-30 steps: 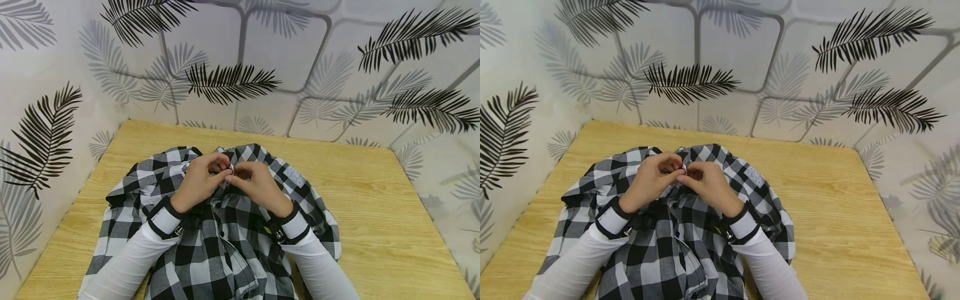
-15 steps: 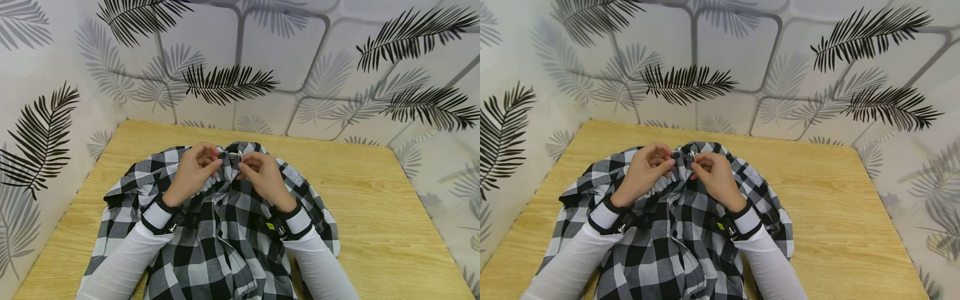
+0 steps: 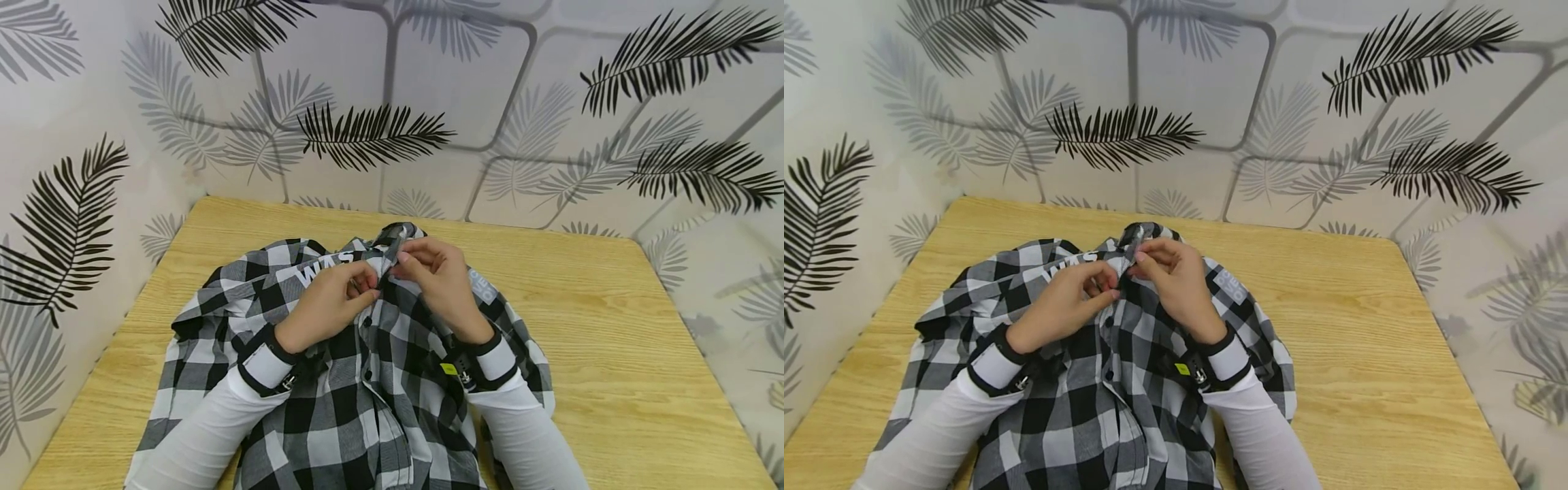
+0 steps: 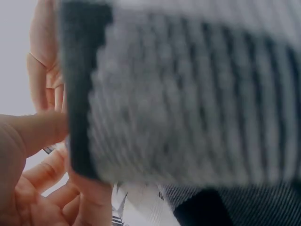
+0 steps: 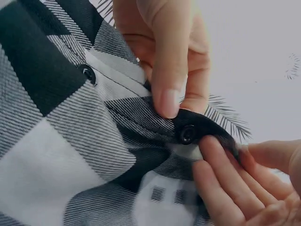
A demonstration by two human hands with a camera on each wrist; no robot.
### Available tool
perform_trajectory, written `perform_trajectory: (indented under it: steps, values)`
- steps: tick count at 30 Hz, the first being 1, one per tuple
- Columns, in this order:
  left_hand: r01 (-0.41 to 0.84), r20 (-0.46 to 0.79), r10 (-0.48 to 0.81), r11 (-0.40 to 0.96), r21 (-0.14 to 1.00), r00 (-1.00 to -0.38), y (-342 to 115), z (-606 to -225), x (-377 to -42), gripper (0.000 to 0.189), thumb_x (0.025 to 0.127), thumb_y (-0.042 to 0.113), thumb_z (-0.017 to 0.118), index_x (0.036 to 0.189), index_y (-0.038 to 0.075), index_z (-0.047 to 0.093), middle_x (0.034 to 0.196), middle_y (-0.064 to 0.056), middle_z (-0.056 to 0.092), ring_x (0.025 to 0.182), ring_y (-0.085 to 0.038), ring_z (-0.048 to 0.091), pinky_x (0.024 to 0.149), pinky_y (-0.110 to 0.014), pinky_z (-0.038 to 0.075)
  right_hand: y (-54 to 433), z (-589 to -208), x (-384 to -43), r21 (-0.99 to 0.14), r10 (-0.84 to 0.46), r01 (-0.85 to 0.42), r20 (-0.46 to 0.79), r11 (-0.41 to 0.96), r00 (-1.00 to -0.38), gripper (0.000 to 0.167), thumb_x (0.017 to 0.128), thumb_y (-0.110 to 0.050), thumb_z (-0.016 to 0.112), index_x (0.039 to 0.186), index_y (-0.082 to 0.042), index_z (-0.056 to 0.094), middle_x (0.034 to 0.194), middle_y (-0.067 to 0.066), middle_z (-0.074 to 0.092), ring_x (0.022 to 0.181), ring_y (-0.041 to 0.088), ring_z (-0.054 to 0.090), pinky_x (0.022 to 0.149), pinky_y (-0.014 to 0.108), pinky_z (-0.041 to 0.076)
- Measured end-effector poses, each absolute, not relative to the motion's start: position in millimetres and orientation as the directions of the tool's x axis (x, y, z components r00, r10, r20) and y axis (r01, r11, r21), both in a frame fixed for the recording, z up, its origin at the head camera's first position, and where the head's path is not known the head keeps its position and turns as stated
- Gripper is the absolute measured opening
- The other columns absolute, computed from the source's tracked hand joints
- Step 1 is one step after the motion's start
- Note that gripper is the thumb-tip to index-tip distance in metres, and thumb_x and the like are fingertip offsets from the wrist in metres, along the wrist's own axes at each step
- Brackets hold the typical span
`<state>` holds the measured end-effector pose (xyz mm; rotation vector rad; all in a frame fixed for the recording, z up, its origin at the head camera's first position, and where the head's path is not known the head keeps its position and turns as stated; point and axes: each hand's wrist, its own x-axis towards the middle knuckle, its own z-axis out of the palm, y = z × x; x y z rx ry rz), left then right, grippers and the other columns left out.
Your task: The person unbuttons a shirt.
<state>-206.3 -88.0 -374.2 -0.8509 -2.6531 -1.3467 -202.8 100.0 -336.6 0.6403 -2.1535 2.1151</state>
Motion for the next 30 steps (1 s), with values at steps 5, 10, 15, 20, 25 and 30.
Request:
perform_trajectory:
  steps: [5, 10, 15, 20, 25, 30]
  values:
    - [0.491, 0.347, 0.377, 0.412, 0.768, -0.859, -91.0, -375.2, -209.6, 0.005, 0.085, 0.013, 0.061, 0.089, 0.014, 0.057, 0.085, 0.003, 0.058, 0.073, -0.007, 0.058, 0.065, -0.024, 0.048, 99.5, -333.4, -198.7, -0.928, -0.349, -0.371, 0.339, 0.029, -0.874, 0.022, 0.089, 0.001, 0.050, 0.106, 0.015, 0.053, 0.103, 0.029, 0.054, 0.086, 0.042, 0.056, 0.079, 0.042, 0.046]
    - [0.524, 0.454, 0.280, 0.272, 0.807, -0.846, -93.0, -372.9, -209.8, 0.008, 0.086, 0.014, 0.060, 0.094, 0.012, 0.058, 0.093, -0.001, 0.058, 0.084, -0.010, 0.061, 0.069, -0.026, 0.049, 96.5, -331.5, -193.7, -0.910, -0.394, -0.382, 0.295, 0.161, -0.870, 0.023, 0.088, 0.002, 0.052, 0.108, 0.011, 0.054, 0.102, 0.025, 0.055, 0.087, 0.037, 0.056, 0.076, 0.041, 0.047]
    - [0.549, 0.498, 0.251, 0.213, 0.808, -0.830, -90.5, -370.5, -207.0, 0.013, 0.085, 0.013, 0.060, 0.098, 0.011, 0.059, 0.097, -0.002, 0.059, 0.088, -0.012, 0.061, 0.071, -0.024, 0.049, 94.1, -331.9, -189.0, -0.886, -0.393, -0.404, 0.296, 0.229, -0.871, 0.024, 0.088, -0.002, 0.053, 0.110, 0.007, 0.055, 0.103, 0.018, 0.058, 0.090, 0.029, 0.057, 0.076, 0.035, 0.047]
    - [0.529, 0.447, 0.326, 0.229, 0.817, -0.833, -87.3, -370.4, -203.1, 0.017, 0.087, 0.022, 0.058, 0.103, 0.016, 0.056, 0.098, 0.001, 0.058, 0.089, -0.009, 0.059, 0.072, -0.024, 0.049, 94.2, -331.7, -185.2, -0.879, -0.331, -0.417, 0.332, 0.231, -0.883, 0.017, 0.087, -0.002, 0.055, 0.101, 0.007, 0.058, 0.094, 0.017, 0.059, 0.081, 0.028, 0.059, 0.071, 0.032, 0.049]
    - [0.512, 0.424, 0.354, 0.209, 0.833, -0.834, -86.4, -360.7, -195.7, 0.013, 0.088, 0.019, 0.057, 0.098, 0.010, 0.056, 0.095, -0.001, 0.056, 0.087, -0.013, 0.057, 0.061, -0.027, 0.049, 93.5, -332.9, -183.4, -0.858, -0.330, -0.454, 0.368, 0.240, -0.869, 0.009, 0.086, 0.000, 0.056, 0.093, 0.006, 0.060, 0.087, 0.015, 0.059, 0.074, 0.028, 0.059, 0.066, 0.033, 0.048]
    - [0.488, 0.421, 0.338, 0.144, 0.861, -0.842, -87.6, -342.4, -185.1, 0.010, 0.085, 0.003, 0.059, 0.093, -0.001, 0.057, 0.091, -0.011, 0.056, 0.081, -0.022, 0.056, 0.060, -0.035, 0.049, 92.0, -334.2, -182.6, -0.838, -0.360, -0.477, 0.373, 0.265, -0.855, 0.011, 0.086, -0.004, 0.057, 0.094, 0.003, 0.060, 0.087, 0.012, 0.061, 0.075, 0.024, 0.061, 0.067, 0.035, 0.049]
